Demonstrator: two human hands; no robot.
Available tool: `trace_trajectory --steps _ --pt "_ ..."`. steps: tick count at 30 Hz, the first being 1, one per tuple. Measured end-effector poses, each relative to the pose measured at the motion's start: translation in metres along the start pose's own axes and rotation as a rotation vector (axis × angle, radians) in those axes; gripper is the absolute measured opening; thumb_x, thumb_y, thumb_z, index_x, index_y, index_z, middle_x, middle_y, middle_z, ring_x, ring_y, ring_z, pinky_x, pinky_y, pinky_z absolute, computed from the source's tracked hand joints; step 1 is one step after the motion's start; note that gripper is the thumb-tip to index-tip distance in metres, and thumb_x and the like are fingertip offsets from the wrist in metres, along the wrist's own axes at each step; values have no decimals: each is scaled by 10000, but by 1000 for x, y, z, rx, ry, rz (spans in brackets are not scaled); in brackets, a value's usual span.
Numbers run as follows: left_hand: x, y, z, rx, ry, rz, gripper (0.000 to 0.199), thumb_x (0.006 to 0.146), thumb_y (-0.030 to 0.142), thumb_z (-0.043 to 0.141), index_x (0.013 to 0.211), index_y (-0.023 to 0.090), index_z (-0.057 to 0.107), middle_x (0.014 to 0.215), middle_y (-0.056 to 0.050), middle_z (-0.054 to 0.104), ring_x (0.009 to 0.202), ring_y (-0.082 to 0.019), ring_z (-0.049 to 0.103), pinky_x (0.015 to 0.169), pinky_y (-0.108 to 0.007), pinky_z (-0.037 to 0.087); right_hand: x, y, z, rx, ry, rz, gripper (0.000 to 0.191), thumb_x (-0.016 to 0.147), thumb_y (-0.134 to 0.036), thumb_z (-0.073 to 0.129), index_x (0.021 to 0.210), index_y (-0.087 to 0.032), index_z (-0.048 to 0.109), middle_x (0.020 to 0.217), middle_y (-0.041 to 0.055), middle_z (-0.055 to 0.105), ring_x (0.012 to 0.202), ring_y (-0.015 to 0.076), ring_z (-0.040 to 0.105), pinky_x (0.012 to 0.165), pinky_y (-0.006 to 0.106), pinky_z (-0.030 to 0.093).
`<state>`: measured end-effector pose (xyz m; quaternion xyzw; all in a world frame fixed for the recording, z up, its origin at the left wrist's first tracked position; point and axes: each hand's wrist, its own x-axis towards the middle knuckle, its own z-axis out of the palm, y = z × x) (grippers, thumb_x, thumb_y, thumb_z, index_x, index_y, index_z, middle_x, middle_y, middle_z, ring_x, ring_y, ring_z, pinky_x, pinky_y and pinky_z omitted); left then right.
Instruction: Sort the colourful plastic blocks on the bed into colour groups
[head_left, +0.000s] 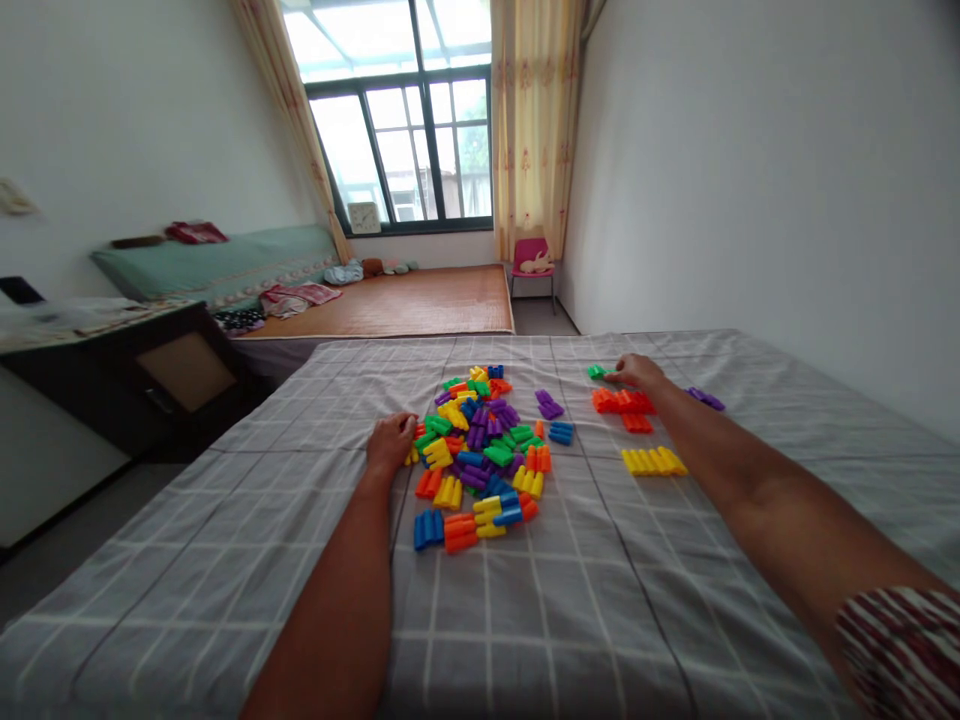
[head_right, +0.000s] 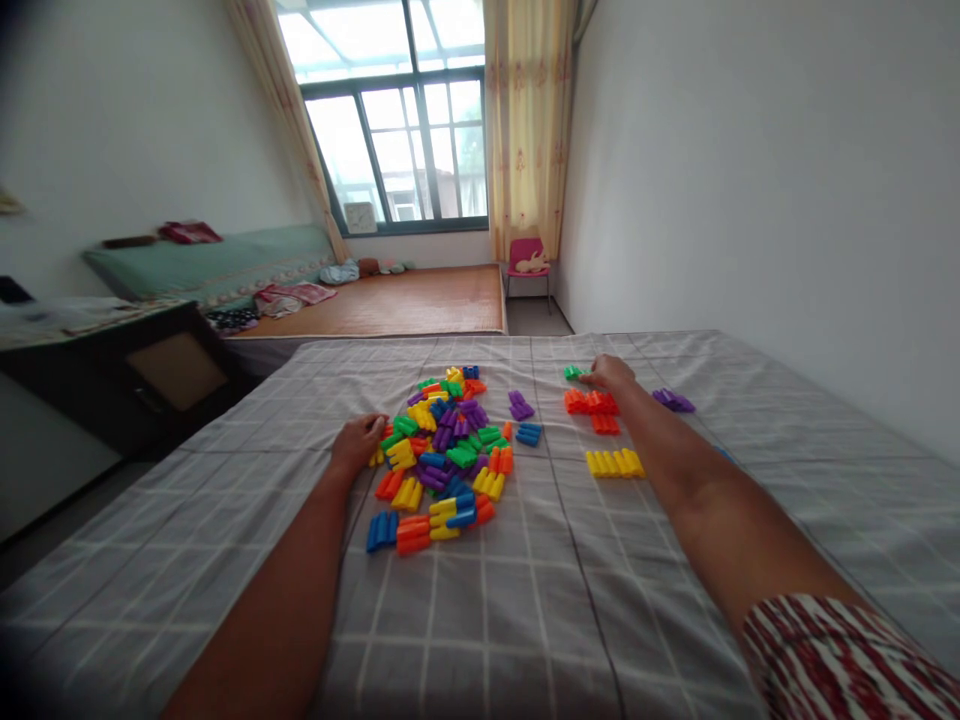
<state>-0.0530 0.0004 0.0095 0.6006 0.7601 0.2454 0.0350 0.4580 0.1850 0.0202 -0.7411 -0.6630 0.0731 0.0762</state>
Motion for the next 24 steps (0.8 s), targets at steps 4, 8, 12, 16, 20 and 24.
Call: trace_trajectory --steps 4,8,12,16,20,24 --pt "0 1 0 -12 -1 -2 326 869 314 455 1022 239 732 1049 -48 725 1007 -195 611 803 -246 428 8 9 1 97 -103 -12 520 650 -391 758 1096 -134 685 887 77 724 699 182 644 554 239 416" --pt "0 0 0 -22 4 3 325 868 319 455 1013 236 734 1045 -50 726 995 -193 614 782 -242 427 5 8 1 27 -51 6 410 656 -218 736 1057 -140 711 926 72 730 735 173 652 579 223 421" --pt "0 -1 1 -19 1 0 323 869 323 454 1002 241 737 1037 -45 727 990 -194 614 779 -245 427 -5 1 1 -28 58 -9 350 674 -257 731 1014 -171 731 940 76 730 794 189 657 629 229 433" --pt "-1 0 2 -19 4 -7 327 868 324 456 1021 245 734 1025 -41 730 990 -195 611 788 -250 427 -23 -15 -11 -7 143 -19 478 696 -272 721 1156 -158 664 1066 106 702 891 212 649 710 251 461" --pt "0 1 3 -5 -7 -16 346 881 345 437 1049 248 724 1069 -44 720 1011 -193 604 788 -248 422 -69 -58 -26 161 148 -329 396 761 -306 678 1135 -175 666 1085 96 694 885 193 645 770 266 480" --pt "1 1 4 0 -16 -5 379 890 362 408 1079 241 713 1104 -56 708 1009 -188 609 775 -247 419 -132 -112 -18 289 -66 -734 286 826 -357 641 1073 -217 680 992 36 704 882 188 632 800 301 502"
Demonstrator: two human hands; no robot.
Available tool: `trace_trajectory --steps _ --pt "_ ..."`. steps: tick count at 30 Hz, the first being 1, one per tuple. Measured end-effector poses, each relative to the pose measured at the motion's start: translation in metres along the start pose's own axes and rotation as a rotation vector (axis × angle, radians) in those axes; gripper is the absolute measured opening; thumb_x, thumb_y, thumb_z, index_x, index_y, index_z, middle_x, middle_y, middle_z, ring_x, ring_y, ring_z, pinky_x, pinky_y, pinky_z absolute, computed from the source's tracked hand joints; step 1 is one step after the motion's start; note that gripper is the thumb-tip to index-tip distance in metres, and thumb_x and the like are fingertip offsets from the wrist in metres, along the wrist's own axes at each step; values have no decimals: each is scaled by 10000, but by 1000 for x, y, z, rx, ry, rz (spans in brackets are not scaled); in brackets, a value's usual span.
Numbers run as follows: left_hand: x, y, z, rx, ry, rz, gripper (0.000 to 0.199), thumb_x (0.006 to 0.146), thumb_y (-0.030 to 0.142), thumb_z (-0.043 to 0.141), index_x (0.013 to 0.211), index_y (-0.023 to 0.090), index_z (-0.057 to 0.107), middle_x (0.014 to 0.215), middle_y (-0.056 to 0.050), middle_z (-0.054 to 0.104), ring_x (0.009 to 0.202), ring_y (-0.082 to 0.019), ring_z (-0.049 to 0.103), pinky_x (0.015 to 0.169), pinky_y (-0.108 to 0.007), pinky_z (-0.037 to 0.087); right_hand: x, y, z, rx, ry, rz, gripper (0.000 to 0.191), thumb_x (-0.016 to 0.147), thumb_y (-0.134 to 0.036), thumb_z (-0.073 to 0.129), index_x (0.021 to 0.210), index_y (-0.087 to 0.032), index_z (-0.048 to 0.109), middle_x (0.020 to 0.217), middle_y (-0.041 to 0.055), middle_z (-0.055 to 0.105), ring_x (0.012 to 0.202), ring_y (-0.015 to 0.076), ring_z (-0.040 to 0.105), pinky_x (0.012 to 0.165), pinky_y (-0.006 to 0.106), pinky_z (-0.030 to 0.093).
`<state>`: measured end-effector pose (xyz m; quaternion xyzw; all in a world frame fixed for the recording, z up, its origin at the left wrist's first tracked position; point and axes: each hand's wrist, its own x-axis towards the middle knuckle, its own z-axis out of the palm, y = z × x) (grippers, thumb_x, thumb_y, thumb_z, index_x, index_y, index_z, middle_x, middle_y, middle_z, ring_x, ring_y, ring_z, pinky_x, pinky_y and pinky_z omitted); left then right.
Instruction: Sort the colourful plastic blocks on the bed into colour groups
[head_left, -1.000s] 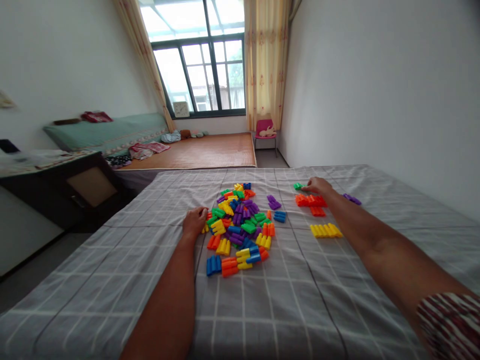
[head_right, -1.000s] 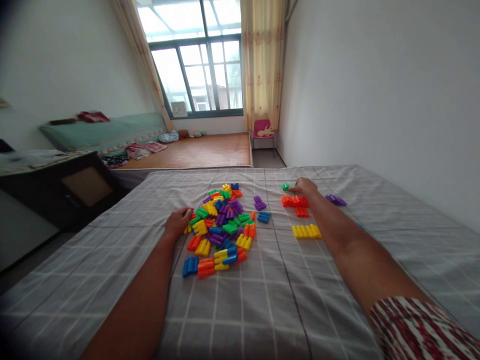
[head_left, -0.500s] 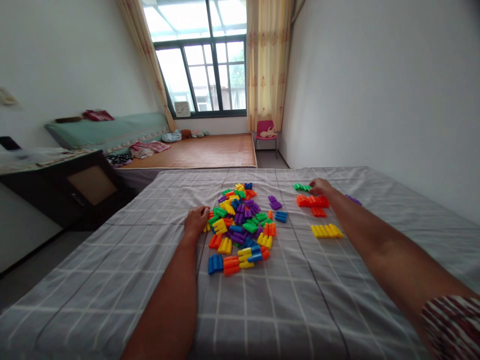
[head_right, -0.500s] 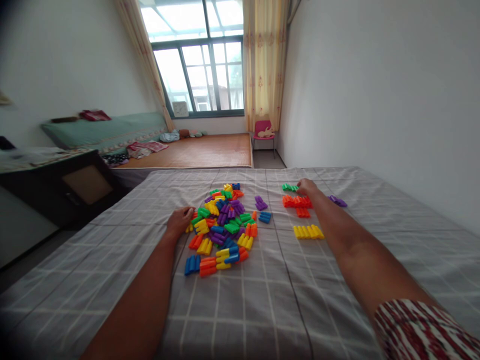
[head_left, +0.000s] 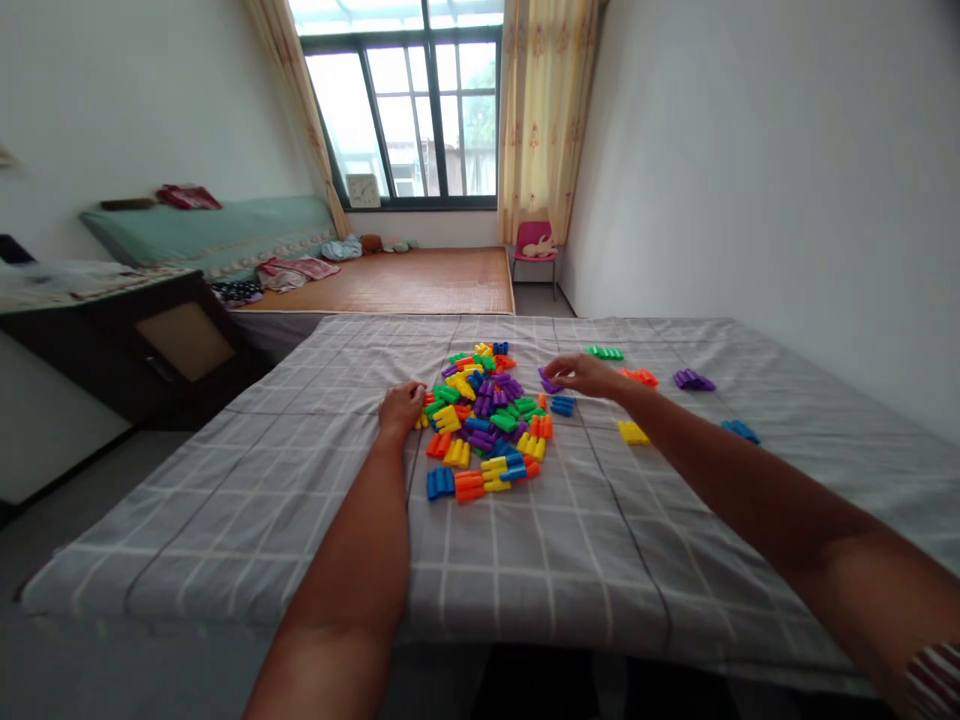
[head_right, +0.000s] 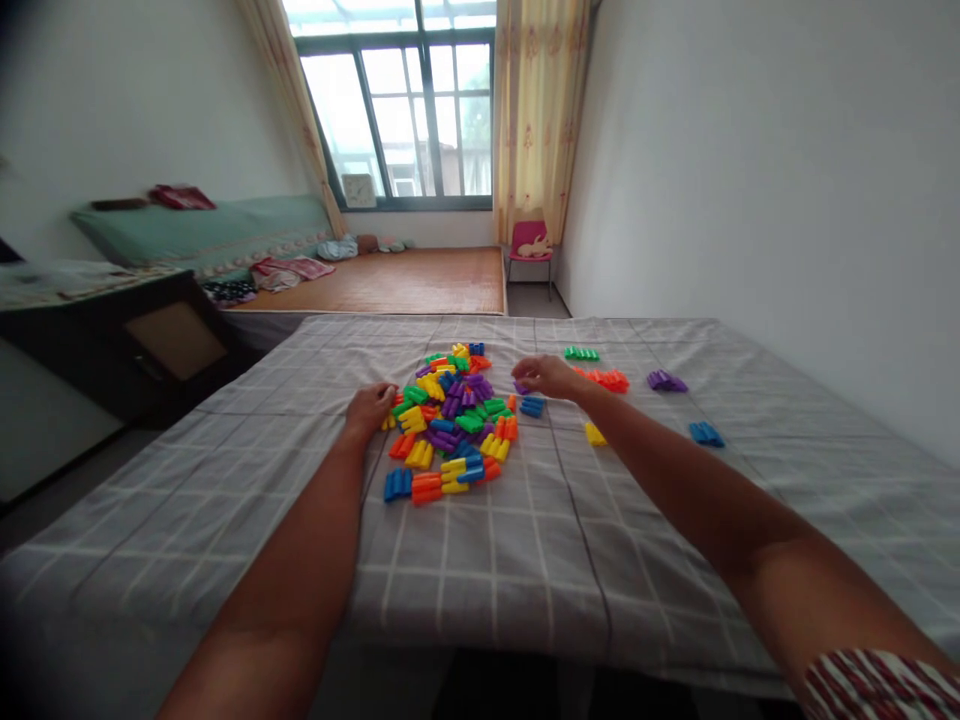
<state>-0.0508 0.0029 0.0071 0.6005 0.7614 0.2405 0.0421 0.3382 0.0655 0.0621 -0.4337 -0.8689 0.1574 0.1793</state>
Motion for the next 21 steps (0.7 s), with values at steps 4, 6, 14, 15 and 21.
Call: trace_trajectory --steps 4,6,14,15,21 --pt "0 1 0 8 -6 5 385 887 363 405 1085 241 712 1113 -63 704 1018 -196 606 785 -258 418 -5 -45 36 -3 -44 -53 277 917 -366 543 1131 -208 619 1181 63 604 1002 203 592 860 373 511" --pt "-1 1 -1 8 -7 11 387 889 367 402 1087 243 711 1114 -65 702 1025 -200 603 789 -262 417 -4 -55 46 -11 -37 -47 288 931 -359 525 1164 -206 594 1232 78 567 1032 204 580 869 387 512" --pt "-1 0 1 34 7 13 390 893 378 399 1077 243 715 1120 -73 699 1030 -209 595 775 -268 410 -5 -59 62 -23 12 -31 284 745 -242 727 1027 -245 695 976 57 689 925 217 610 853 343 463" --pt "-1 0 1 36 9 17 388 892 378 400 1072 242 716 1113 -72 701 1023 -209 598 769 -268 410 -7 -56 63 -19 30 -22 316 725 -210 723 1039 -241 696 940 51 693 899 214 617 844 343 461" --pt "0 0 2 39 18 28 375 890 366 408 1049 238 722 1078 -59 711 990 -193 608 750 -255 406 -18 -60 67 120 258 -122 184 807 -243 610 964 -190 689 976 65 694 865 183 623 843 328 455"
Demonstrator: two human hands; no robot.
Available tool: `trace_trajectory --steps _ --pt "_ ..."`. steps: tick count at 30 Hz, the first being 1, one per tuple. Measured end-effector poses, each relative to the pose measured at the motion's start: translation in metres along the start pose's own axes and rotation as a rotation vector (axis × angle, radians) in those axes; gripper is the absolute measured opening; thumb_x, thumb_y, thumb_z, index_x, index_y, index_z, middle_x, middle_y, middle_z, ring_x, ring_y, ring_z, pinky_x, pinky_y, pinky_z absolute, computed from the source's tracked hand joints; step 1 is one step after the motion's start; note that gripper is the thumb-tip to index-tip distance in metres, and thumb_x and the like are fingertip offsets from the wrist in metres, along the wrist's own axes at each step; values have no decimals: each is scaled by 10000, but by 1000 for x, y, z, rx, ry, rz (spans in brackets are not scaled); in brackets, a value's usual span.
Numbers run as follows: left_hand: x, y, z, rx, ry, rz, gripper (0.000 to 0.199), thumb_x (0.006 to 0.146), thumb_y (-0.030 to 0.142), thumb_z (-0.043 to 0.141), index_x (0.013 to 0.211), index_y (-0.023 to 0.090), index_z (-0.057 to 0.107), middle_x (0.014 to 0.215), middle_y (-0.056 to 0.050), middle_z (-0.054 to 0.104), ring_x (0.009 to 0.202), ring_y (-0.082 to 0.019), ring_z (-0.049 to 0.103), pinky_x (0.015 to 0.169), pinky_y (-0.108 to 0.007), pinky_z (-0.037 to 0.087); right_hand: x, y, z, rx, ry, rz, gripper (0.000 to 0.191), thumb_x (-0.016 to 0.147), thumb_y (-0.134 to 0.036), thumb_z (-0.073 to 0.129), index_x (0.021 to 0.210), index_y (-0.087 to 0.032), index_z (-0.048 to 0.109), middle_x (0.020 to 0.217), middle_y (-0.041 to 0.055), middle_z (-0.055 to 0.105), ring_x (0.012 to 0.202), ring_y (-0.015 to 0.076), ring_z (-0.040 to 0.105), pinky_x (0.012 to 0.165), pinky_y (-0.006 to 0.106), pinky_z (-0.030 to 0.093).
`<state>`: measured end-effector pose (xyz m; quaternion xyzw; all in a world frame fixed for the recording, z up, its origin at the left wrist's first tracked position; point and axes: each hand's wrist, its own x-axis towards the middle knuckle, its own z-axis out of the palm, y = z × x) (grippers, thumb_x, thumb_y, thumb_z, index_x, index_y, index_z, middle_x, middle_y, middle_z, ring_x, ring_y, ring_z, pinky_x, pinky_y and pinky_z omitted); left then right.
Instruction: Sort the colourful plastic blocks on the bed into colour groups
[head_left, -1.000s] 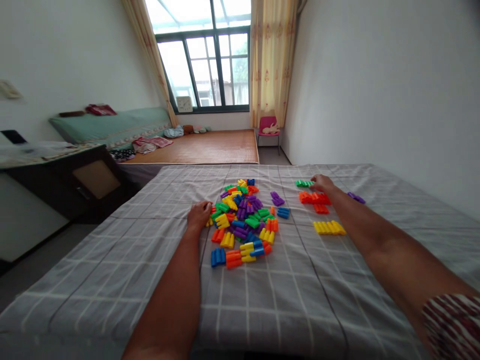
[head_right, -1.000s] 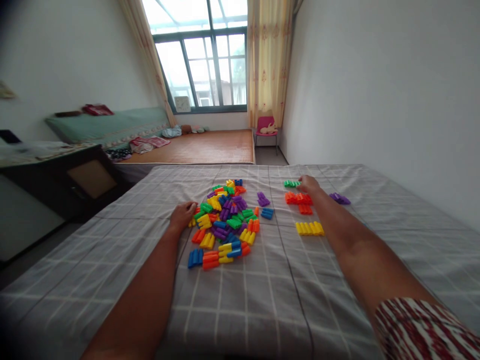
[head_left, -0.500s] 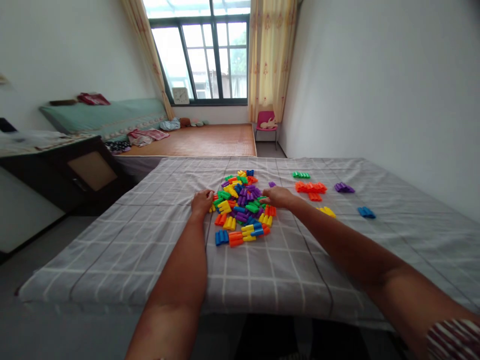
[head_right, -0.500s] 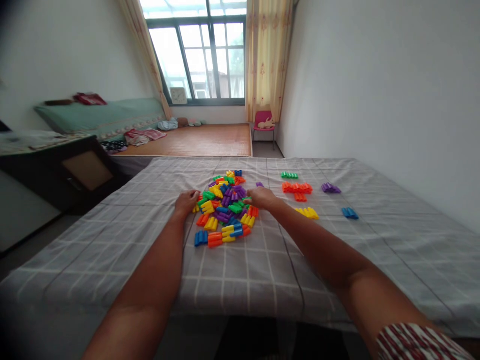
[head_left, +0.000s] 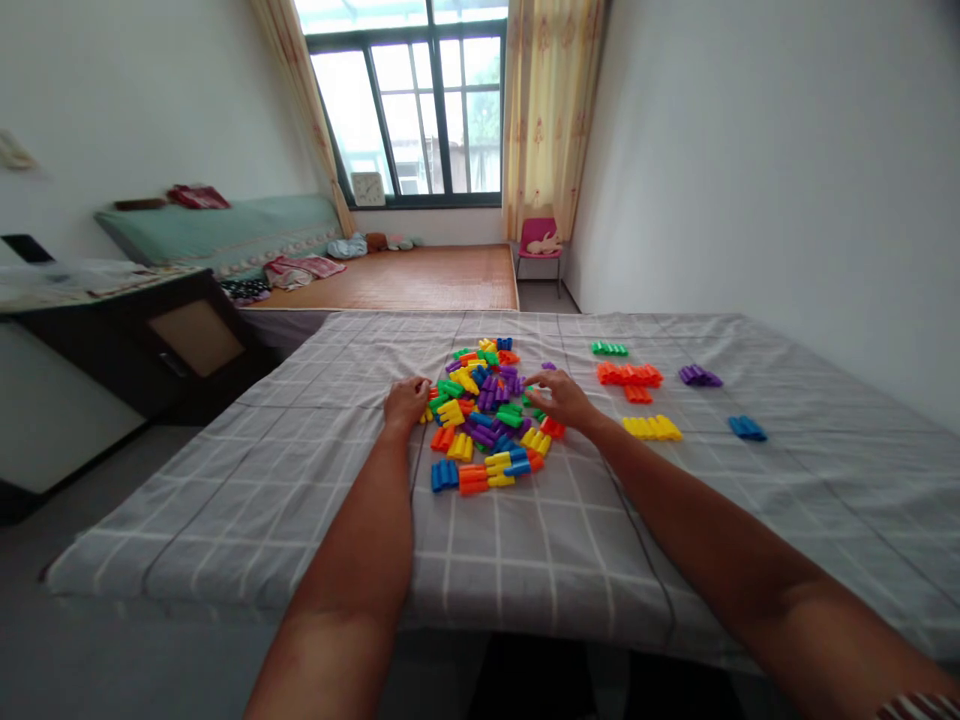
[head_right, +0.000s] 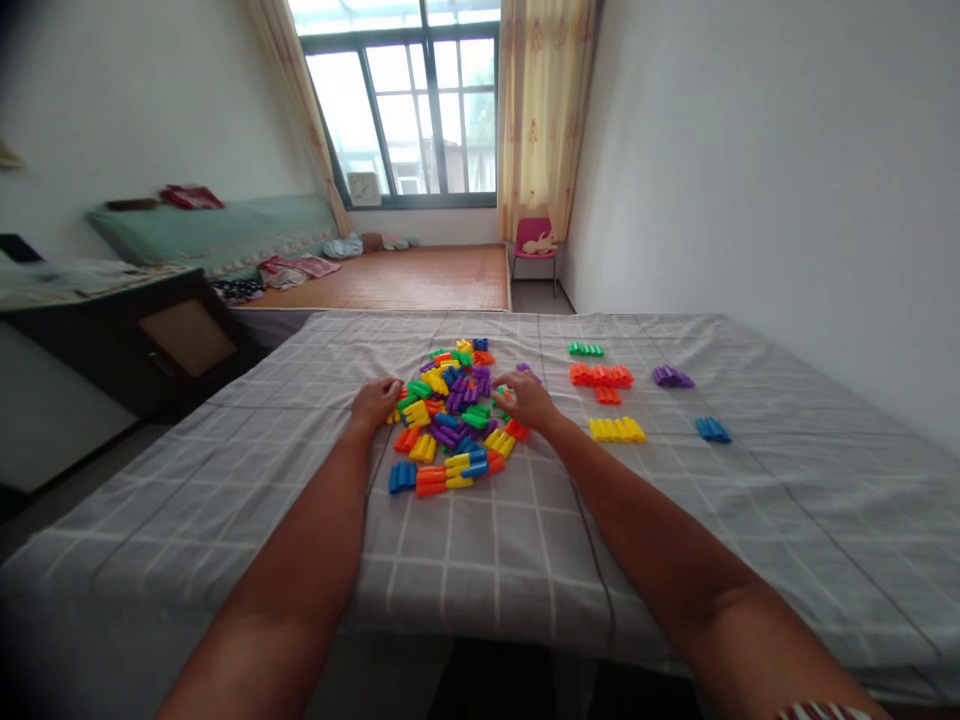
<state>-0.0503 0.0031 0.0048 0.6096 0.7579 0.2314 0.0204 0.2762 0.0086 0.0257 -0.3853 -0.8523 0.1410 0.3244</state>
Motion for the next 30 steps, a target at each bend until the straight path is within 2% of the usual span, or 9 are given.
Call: trace_trajectory --steps 3,6,8,10,12,14,21,25,30 --pt "0 0 -1 8 -2 -1 376 889 373 411 1045 235 725 1062 -60 715 979 -191 608 741 -251 405 -3 -18 3 80 -98 -94 243 799 -353 649 980 -194 669 962 57 691 807 167 618 761 295 470" --pt "0 1 -1 12 -6 1 377 888 371 411 1044 234 726 1054 -58 717 973 -187 609 739 -247 405 -4 -29 8 48 -135 -148 249 756 -324 682 968 -194 659 933 54 686 831 177 609 783 303 460" --pt "0 1 -1 10 -5 1 378 888 368 409 1044 232 725 1060 -56 716 971 -184 611 743 -246 406 -2 -26 11 95 -88 -44 167 790 -290 618 916 -181 641 839 40 679 779 166 607 742 292 464" --pt "0 0 -1 7 -5 2 376 887 366 412 1046 231 724 1068 -54 715 979 -183 609 751 -244 407 1 -17 11 249 -38 149 161 824 -283 542 918 -170 608 768 23 662 692 145 599 652 267 471" --pt "0 0 -1 9 -8 0 371 884 364 418 1047 232 724 1073 -52 715 990 -182 606 758 -241 409 3 -6 9 433 -22 307 200 833 -267 493 985 -167 578 771 13 660 656 133 601 598 250 479" --pt "1 0 -1 11 -10 -4 372 884 366 419 1049 232 724 1079 -51 714 995 -183 605 761 -240 411 4 5 6 518 -15 369 250 828 -235 474 1053 -175 565 838 18 673 667 127 614 592 247 491" --pt "0 0 -1 11 -4 4 368 885 369 423 1046 240 727 1073 -51 714 1002 -181 601 784 -238 417 -1 21 -6 34 -5 262 206 838 -270 548 958 -190 695 881 50 708 787 170 637 720 278 481" --pt "1 0 -1 1 -5 1 363 878 364 431 1046 240 727 1071 -49 715 987 -181 603 774 -236 418 -2 27 -14 47 -33 200 279 842 -348 576 1038 -190 697 943 52 714 812 169 641 735 274 484" --pt "2 -1 -1 6 -8 8 369 878 373 422 1034 237 729 1060 -45 718 981 -184 605 759 -235 416 -6 30 -22 24 -200 132 379 738 -373 710 1077 -205 702 913 35 714 826 173 646 708 248 480"
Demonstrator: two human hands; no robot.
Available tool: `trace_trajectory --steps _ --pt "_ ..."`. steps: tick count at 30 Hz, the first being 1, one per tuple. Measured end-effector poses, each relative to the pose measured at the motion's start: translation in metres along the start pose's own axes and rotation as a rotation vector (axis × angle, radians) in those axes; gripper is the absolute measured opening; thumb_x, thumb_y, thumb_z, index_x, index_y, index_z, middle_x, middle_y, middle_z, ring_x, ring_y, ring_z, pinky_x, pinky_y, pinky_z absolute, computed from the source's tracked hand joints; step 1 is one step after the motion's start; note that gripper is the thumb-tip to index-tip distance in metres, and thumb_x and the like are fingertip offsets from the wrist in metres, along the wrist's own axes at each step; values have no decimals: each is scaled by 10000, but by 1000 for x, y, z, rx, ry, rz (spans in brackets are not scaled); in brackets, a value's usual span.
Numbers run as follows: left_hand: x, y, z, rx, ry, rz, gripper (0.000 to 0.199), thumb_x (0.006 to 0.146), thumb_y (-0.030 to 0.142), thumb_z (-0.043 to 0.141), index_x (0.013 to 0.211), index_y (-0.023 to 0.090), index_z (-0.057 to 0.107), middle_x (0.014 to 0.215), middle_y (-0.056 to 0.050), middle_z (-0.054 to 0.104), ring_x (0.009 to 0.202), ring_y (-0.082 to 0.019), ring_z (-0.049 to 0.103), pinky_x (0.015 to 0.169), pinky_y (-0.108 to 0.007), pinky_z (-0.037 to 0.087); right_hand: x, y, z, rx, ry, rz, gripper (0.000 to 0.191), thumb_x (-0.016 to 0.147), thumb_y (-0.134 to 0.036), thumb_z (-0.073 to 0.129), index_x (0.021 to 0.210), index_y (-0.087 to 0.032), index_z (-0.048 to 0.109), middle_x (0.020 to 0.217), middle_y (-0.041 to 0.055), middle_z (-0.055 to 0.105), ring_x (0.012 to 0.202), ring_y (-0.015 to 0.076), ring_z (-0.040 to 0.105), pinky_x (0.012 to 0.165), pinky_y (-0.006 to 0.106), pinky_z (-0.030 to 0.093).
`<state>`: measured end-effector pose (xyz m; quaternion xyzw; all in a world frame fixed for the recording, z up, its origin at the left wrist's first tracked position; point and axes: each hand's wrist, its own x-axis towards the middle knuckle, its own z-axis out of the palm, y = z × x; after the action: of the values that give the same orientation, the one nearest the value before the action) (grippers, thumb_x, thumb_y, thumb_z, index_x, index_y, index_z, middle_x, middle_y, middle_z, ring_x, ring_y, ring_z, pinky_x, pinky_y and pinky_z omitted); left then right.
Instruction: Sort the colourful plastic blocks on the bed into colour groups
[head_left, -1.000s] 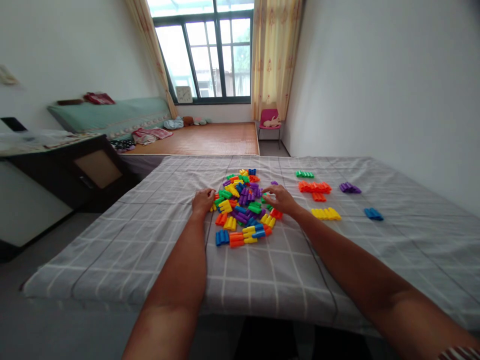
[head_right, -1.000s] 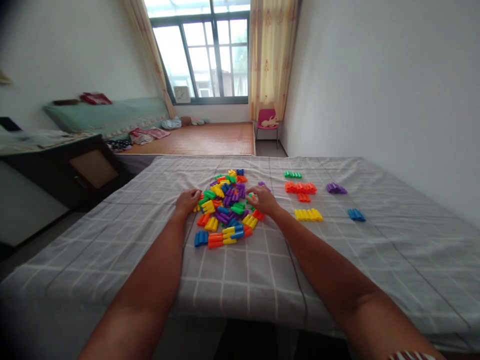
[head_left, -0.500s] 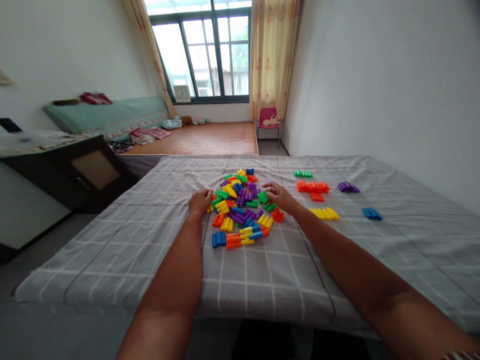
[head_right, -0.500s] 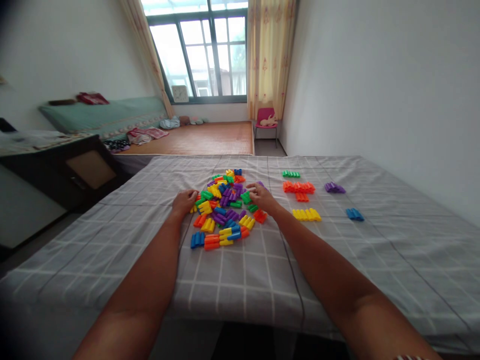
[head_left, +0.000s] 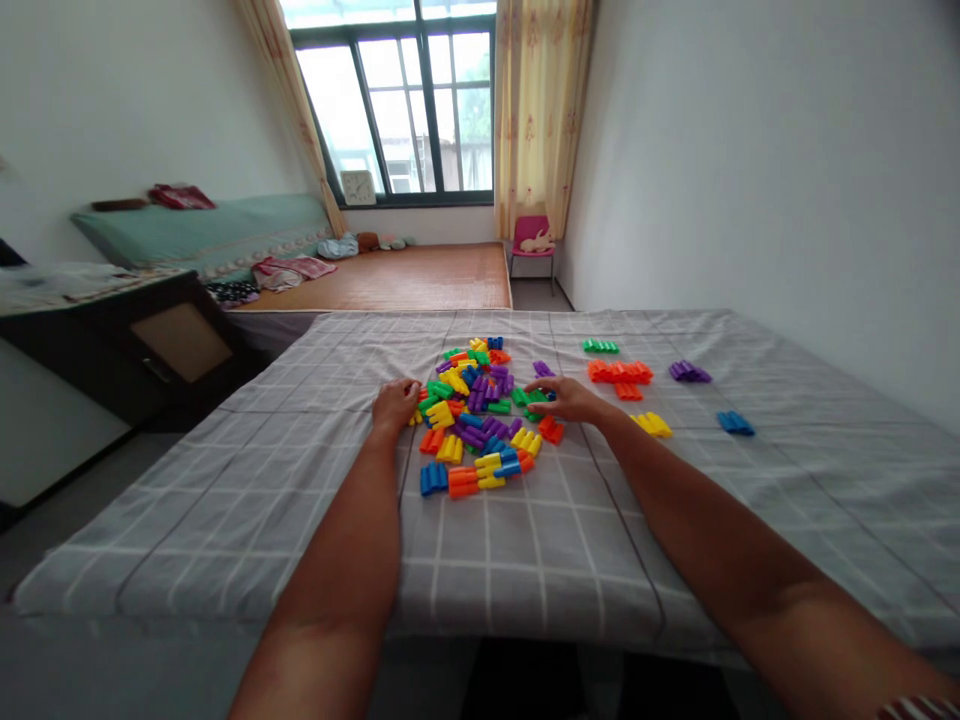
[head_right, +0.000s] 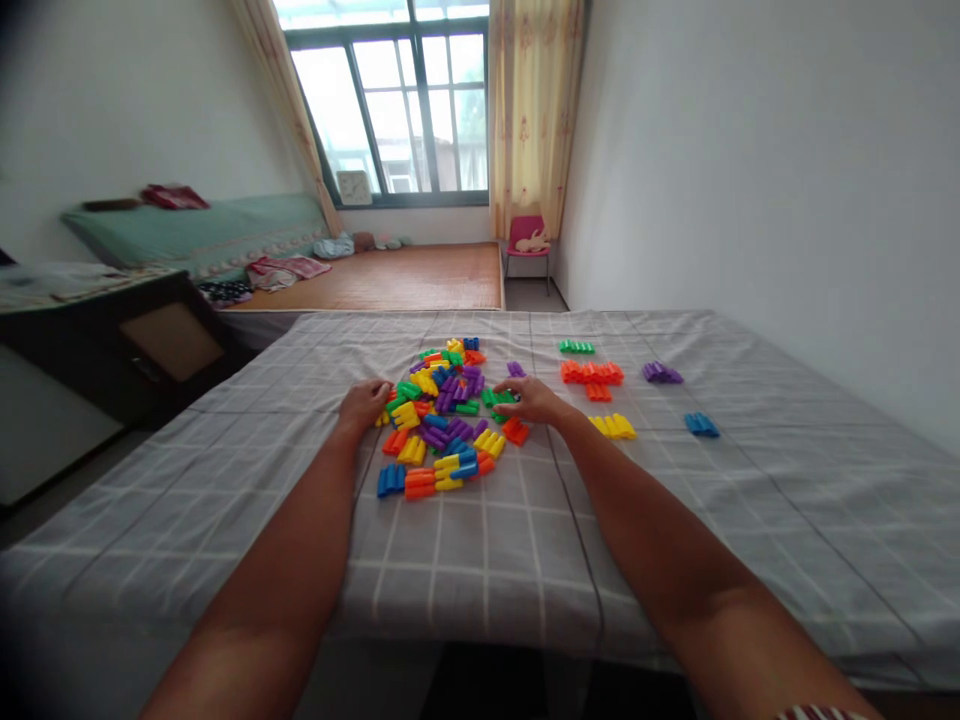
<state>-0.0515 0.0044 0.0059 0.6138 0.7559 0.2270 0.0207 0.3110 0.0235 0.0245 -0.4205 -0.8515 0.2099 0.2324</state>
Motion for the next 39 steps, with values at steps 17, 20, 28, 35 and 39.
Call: trace_trajectory --steps 17,20,28,35,39 --pt "3 -3 0 18 -10 28 373 879 364 406 1020 238 727 1085 -53 713 991 -189 610 791 -249 422 17 16 -48 161 202 153 385 771 -463 671 1025 -174 685 999 73 718 852 188 675 720 278 526" --pt "1 -2 -1 4 2 10 353 873 366 430 1010 245 733 1080 -52 715 1001 -199 607 793 -256 428 25 54 -88 -23 275 226 365 796 -474 630 976 -168 711 978 73 725 880 190 666 779 286 505" --pt "-1 0 -3 -7 11 7 339 874 359 440 978 244 742 1063 -52 719 1006 -205 610 805 -255 434 17 159 -137 -525 151 628 332 764 -358 684 1006 -134 726 1014 107 723 894 216 659 718 257 470" --pt "1 -2 -1 -1 7 6 345 872 365 437 1017 258 730 1092 -48 707 1030 -203 606 836 -261 435 17 185 -124 -591 148 684 344 727 -274 714 1047 -150 716 1018 102 724 906 214 661 749 260 471" --pt "2 -3 0 5 3 10 354 875 369 423 1021 265 728 1105 -46 702 1035 -198 607 845 -261 434 23 191 -123 -561 175 642 410 750 -264 687 1139 -134 681 1153 121 682 1020 224 639 805 254 473"
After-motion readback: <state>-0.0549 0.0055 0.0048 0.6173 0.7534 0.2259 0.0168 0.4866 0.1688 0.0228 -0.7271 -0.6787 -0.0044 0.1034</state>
